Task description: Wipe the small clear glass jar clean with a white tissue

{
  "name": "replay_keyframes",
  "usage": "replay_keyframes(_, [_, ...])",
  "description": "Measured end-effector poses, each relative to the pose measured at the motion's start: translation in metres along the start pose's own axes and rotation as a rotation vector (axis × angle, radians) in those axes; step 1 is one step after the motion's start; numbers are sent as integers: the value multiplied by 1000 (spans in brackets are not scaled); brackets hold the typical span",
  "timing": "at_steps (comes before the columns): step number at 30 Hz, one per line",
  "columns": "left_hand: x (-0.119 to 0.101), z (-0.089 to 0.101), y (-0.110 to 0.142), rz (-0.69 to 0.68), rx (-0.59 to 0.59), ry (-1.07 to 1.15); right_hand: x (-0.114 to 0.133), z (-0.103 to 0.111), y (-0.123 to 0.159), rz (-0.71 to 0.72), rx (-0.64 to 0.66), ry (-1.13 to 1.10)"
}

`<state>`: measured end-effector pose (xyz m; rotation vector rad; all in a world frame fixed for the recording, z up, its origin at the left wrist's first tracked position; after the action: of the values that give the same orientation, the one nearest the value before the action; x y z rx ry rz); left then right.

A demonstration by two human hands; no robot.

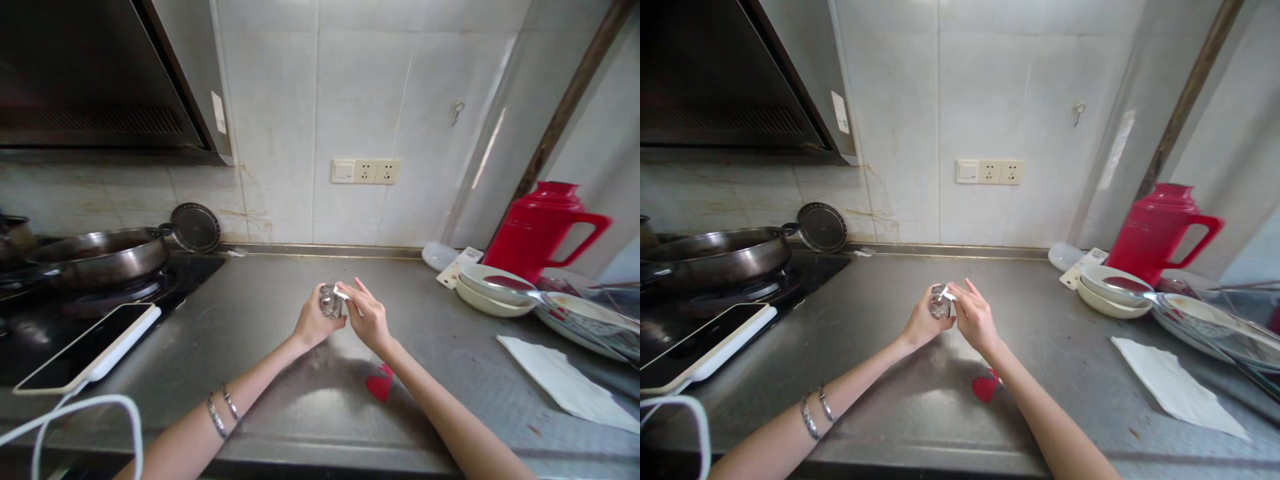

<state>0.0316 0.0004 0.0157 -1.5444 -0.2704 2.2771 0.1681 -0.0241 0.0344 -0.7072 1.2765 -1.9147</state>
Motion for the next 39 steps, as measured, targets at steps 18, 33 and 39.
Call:
replay_keyframes(18, [-4,-1,3,-44,12,-43,-6,0,1,-131,-53,-70])
replay_keyframes(33, [0,1,-1,17,16,53,7,-1,2,45,44,-114])
replay_keyframes(39, [-3,-5,4,-31,63,64,-4,0,2,-311,-48,-123])
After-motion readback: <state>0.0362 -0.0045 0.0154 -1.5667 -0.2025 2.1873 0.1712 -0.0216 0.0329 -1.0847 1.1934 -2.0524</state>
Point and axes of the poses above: each hand's wrist, its own y-axis away from the middle knuckle, its own z-axis out of the back of the hand, x = y × z, the point moved 3 cm from there along -y, towards the middle knuckle, and after that the axes turned 3 degrees about x, right-handed, at the moved point
